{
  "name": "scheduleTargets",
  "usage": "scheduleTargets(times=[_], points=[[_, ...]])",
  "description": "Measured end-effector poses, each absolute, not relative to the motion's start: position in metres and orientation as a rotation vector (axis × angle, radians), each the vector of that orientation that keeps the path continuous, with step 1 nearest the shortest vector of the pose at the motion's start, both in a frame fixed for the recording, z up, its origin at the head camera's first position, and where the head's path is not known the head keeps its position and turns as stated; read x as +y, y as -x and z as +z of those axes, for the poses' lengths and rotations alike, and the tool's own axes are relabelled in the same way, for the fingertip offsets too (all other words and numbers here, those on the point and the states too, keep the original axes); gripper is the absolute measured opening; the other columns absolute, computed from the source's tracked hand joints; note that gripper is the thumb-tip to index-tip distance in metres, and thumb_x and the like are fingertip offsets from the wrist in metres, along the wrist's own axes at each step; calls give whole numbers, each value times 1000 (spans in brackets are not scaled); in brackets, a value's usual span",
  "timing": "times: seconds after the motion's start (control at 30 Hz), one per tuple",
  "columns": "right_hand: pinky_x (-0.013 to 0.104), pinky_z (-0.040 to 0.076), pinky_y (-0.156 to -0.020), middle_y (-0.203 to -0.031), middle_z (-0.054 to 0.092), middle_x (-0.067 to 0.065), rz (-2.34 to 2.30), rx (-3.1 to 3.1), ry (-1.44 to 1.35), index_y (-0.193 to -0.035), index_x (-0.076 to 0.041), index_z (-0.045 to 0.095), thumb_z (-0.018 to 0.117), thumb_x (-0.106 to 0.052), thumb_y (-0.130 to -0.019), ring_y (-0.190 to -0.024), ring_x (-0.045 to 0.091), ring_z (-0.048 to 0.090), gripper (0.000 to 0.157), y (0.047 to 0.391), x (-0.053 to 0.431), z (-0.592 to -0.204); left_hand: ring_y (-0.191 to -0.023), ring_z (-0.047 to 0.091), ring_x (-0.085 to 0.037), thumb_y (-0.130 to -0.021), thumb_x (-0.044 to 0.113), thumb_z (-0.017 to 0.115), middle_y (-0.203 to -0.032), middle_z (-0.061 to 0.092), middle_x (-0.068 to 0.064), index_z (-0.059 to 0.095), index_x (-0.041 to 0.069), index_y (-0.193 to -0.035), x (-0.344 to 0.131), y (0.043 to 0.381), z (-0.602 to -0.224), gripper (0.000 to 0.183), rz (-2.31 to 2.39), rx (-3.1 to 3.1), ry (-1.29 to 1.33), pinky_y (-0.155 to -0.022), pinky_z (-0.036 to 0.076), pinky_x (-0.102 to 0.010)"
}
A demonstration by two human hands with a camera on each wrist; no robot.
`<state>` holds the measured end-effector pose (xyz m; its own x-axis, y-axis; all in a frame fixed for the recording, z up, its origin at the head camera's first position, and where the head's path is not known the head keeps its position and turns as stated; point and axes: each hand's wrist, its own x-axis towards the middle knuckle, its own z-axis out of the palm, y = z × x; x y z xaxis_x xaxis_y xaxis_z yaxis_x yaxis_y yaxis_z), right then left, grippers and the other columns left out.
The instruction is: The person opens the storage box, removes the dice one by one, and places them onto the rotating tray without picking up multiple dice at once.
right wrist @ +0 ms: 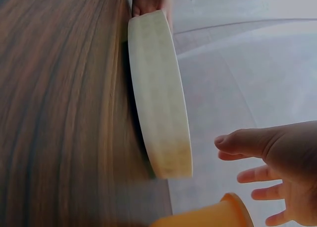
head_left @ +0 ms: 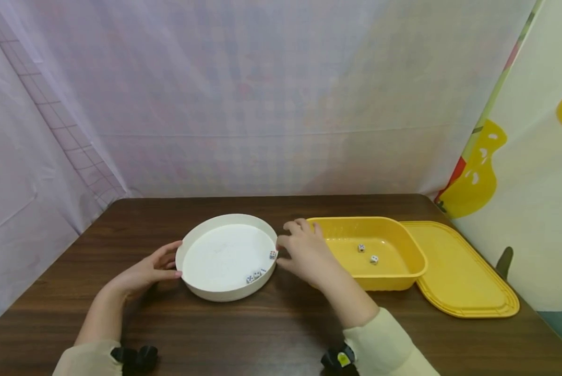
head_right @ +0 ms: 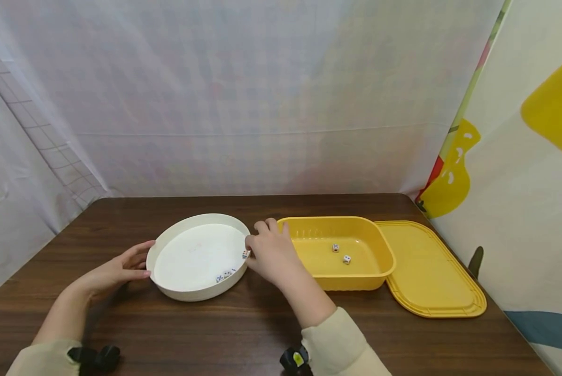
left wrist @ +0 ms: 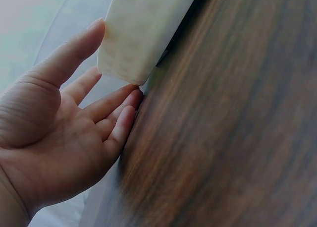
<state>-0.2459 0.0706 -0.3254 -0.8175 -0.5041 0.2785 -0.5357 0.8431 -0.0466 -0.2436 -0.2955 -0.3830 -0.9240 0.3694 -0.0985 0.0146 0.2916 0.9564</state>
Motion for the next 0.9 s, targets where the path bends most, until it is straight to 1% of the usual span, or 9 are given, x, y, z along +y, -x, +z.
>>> scheduleTargets(times=[0.13,0.3,0.43,0.67,0.9], points=[[59,25,-102,-131,52,11,197,-2800,-783,-101,-18,72,76,-34,-82,-126,34,37,25,246,76,-323,-138,16,-46,-91,10,66,-151,16,-32,9,4,-153,-296,244,-383,84,1669,2267,-348,-108,12,-59],[58,27,-100,-128,53,12,197,-2775,-779,-96,-19,72,77,-32,-82,-123,33,39,20,246,84,-321,-138,16,-46,-91,11,66,-151,16,-32,8,3,-152,-296,244,-383,85,1668,2266,-338,-108,11,-60],[60,26,-100,-127,54,11,191,-2763,-765,-94,-20,71,77,-32,-82,-122,33,39,18,246,90,-321,-138,15,-46,-91,11,66,-151,16,-32,8,3,-152,-296,244,-383,85,1674,2262,-330,-108,10,-60],[62,24,-101,-129,52,11,184,-2778,-732,-96,-20,72,75,-34,-83,-125,35,37,20,245,100,-318,-138,15,-46,-90,11,66,-151,16,-32,8,3,-152,-295,244,-384,85,1678,2260,-326,-108,9,-60],[64,23,-99,-129,53,13,191,-2748,-726,-98,-18,71,77,-31,-81,-125,37,37,21,244,116,-317,-138,15,-46,-91,10,65,-150,17,-33,8,3,-152,-295,244,-383,84,1679,2263,-339,-108,9,-60]])
